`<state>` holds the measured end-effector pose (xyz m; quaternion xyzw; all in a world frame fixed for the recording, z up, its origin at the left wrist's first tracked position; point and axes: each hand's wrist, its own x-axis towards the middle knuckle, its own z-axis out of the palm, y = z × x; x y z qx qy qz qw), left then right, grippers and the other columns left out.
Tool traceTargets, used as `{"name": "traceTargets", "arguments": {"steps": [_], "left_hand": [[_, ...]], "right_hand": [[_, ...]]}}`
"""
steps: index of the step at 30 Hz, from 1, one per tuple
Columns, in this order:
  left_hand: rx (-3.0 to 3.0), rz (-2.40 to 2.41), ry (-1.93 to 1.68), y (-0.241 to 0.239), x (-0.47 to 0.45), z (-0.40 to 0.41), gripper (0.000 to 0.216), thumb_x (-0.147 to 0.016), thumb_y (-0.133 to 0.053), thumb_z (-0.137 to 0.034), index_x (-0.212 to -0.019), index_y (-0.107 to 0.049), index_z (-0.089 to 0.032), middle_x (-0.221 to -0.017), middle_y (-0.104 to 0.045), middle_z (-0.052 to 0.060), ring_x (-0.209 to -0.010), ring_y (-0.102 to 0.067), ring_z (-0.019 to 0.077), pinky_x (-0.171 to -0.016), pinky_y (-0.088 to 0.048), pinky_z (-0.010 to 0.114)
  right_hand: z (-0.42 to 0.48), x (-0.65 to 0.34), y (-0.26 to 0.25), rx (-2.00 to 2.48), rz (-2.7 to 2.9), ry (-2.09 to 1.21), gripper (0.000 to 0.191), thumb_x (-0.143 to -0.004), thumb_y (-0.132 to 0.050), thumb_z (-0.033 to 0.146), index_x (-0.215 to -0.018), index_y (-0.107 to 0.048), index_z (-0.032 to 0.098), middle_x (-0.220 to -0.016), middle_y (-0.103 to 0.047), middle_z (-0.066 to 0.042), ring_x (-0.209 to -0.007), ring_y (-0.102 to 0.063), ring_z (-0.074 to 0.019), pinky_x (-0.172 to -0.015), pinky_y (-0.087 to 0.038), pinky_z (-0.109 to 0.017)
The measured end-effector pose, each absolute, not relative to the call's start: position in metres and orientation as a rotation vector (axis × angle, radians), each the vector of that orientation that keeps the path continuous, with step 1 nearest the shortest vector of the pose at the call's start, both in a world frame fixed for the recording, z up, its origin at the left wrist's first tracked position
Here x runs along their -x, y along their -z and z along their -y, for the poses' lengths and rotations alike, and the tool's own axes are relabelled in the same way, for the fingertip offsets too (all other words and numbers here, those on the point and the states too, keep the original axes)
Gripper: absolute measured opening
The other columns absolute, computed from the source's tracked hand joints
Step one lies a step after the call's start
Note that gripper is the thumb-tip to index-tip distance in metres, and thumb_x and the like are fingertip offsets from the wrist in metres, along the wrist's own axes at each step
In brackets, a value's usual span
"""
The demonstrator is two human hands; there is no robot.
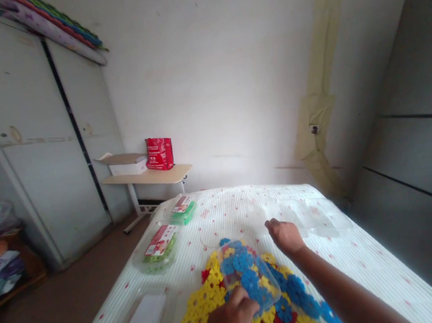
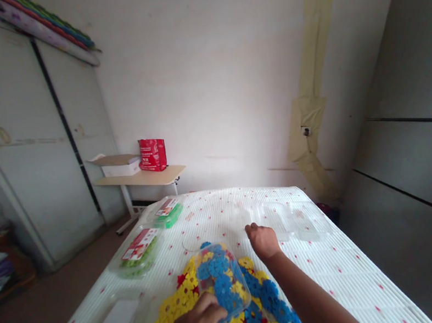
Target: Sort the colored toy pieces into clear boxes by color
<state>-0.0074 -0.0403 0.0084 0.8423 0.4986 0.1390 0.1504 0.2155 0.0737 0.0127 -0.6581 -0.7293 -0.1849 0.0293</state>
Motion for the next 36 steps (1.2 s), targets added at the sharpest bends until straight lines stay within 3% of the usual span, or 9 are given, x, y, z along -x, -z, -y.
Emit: {"name": "traceTargets", "arguments": {"steps": [10, 15, 19, 25, 29, 32, 36], "left_hand": [[-2.459, -1.492, -0.546, 0.004, 0.003, 0.039, 0.028, -0.066, -0.046, -0.002, -0.074, -0.062, -0.023, -0.087, -0.06, 0.0, -0.071, -0.061, 0.0126, -0.061, -0.039, 0.02], [-2.451, -1.431, -0.593, -0.001, 0.006, 0.04, 0.025, -0.071, -0.044, -0.005, -0.074, -0.061, -0.023, -0.086, -0.06, 0.002, -0.07, -0.059, 0.0128, -0.059, -0.037, 0.021], [-2.446, -1.509, -0.587, -0.003, 0.007, 0.042, 0.022, -0.072, -0.043, -0.007, -0.074, -0.058, -0.022, -0.088, -0.06, 0.003, -0.07, -0.06, 0.0146, -0.06, -0.038, 0.023], [-2.443, -1.553, -0.723, 0.001, 0.006, 0.042, 0.02, -0.074, -0.042, -0.007, -0.078, -0.056, -0.022, -0.092, -0.059, 0.003, -0.073, -0.059, 0.0134, -0.064, -0.04, 0.023], [-2.435, -1.539, -0.808, -0.001, 0.005, 0.043, 0.019, -0.072, -0.043, -0.007, -0.077, -0.055, -0.021, -0.089, -0.058, 0.002, -0.073, -0.058, 0.0133, -0.063, -0.04, 0.023], [-2.445, -1.506, -0.851, -0.004, 0.004, 0.045, 0.02, -0.072, -0.044, -0.007, -0.078, -0.056, -0.022, -0.089, -0.058, 0.003, -0.073, -0.058, 0.0139, -0.063, -0.041, 0.023], [-2.416, -1.433, -0.949, -0.007, 0.004, 0.047, 0.022, -0.072, -0.044, -0.008, -0.08, -0.057, -0.022, -0.087, -0.058, 0.004, -0.074, -0.058, 0.0151, -0.064, -0.044, 0.025]], "right_hand": [[-0.069, -0.217, -0.008, 2.05, 2.204, 0.612, 0.026, -0.085, -0.034, 0.009, -0.093, -0.058, 0.015, -0.083, -0.064, -0.009, -0.064, -0.063, -0.0147, -0.048, -0.033, -0.021], [-0.059, -0.213, -0.015, 2.005, 2.181, 0.629, 0.032, -0.085, -0.033, 0.011, -0.109, -0.054, 0.016, -0.1, -0.063, -0.011, -0.066, -0.064, -0.0143, -0.047, -0.035, -0.021], [-0.04, -0.206, -0.028, 1.887, 2.103, 0.552, 0.032, -0.086, -0.035, 0.017, -0.111, -0.055, 0.019, -0.105, -0.063, -0.008, -0.071, -0.065, -0.0139, -0.052, -0.039, -0.02], [-0.006, -0.198, -0.041, 1.687, 1.974, 0.059, 0.028, -0.085, -0.038, 0.029, -0.099, -0.061, 0.02, -0.09, -0.069, -0.006, -0.071, -0.064, -0.0159, -0.061, -0.044, -0.024], [0.003, -0.191, -0.032, 1.597, 1.797, -0.368, 0.03, -0.08, -0.045, 0.039, -0.095, -0.061, 0.019, -0.066, -0.066, -0.002, -0.058, -0.06, -0.0149, -0.053, -0.041, -0.024], [0.005, -0.183, -0.019, 1.548, 1.616, -0.638, 0.033, -0.071, -0.054, 0.042, -0.092, -0.06, 0.018, -0.05, -0.057, 0.004, -0.045, -0.052, -0.0122, -0.044, -0.036, -0.023], [0.011, -0.172, -0.017, 1.466, 1.322, -0.926, 0.041, -0.063, -0.061, 0.038, -0.096, -0.057, 0.016, -0.043, -0.047, 0.009, -0.036, -0.04, -0.0088, -0.036, -0.028, -0.021]]}}
